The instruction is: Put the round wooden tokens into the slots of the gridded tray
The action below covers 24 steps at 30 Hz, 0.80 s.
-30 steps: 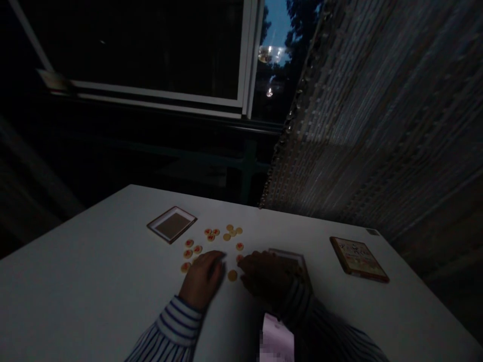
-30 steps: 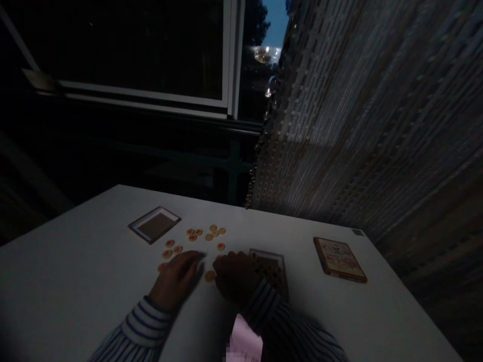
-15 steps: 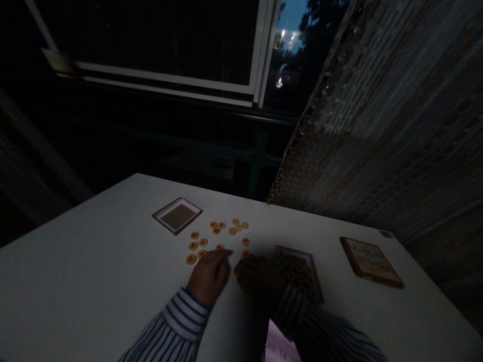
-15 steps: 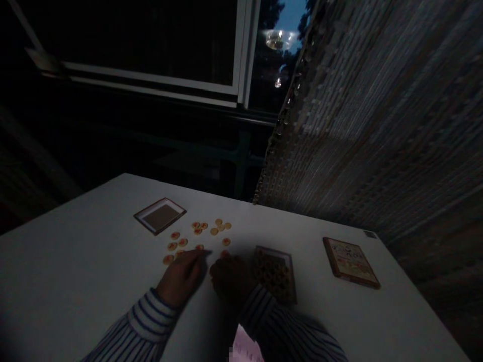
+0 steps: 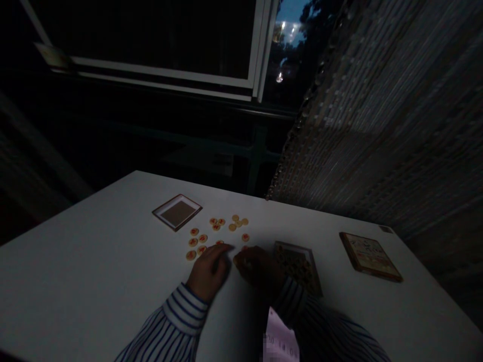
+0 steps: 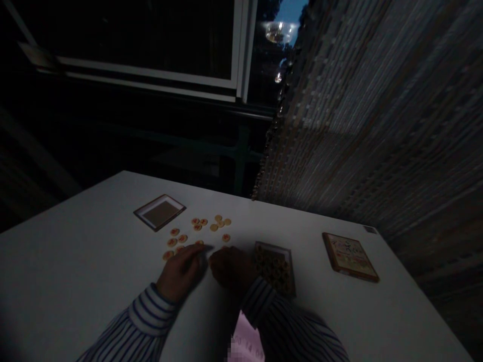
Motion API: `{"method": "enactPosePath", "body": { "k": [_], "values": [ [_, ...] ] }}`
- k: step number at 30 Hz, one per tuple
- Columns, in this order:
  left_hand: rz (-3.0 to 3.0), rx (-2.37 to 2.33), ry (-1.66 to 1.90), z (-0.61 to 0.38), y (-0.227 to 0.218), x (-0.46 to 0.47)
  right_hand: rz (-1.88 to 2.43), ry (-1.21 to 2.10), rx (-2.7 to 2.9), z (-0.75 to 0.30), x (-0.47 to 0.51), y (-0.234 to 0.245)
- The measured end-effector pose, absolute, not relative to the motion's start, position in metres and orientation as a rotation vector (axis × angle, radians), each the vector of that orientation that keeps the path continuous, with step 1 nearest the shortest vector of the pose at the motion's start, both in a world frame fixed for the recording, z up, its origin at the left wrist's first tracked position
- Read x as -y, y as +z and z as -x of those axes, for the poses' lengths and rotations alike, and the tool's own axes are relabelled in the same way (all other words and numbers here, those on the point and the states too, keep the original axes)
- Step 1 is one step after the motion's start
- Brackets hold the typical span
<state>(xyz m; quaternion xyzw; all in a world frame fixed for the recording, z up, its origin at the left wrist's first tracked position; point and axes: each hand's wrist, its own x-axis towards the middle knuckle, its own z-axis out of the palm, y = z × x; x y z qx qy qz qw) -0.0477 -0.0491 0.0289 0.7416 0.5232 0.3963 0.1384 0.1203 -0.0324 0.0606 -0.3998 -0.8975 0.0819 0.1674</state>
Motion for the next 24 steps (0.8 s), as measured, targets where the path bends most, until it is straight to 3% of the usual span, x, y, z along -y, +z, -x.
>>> {"method": "enactPosePath", "body": {
  "k": [7, 24],
  "values": [
    [-2.144, -1.385, 1.166, 0.0435, 0.0331, 0.0515, 1.106, 0.876, 2.002, -0.1254, 0.0274, 0.0568],
    [-2.233, -1.401, 1.2, 0.039, 0.0331, 0.053, 1.003, 1.328, 1.726, -0.1216, 0.0273, 0.0618]
  ]
}}
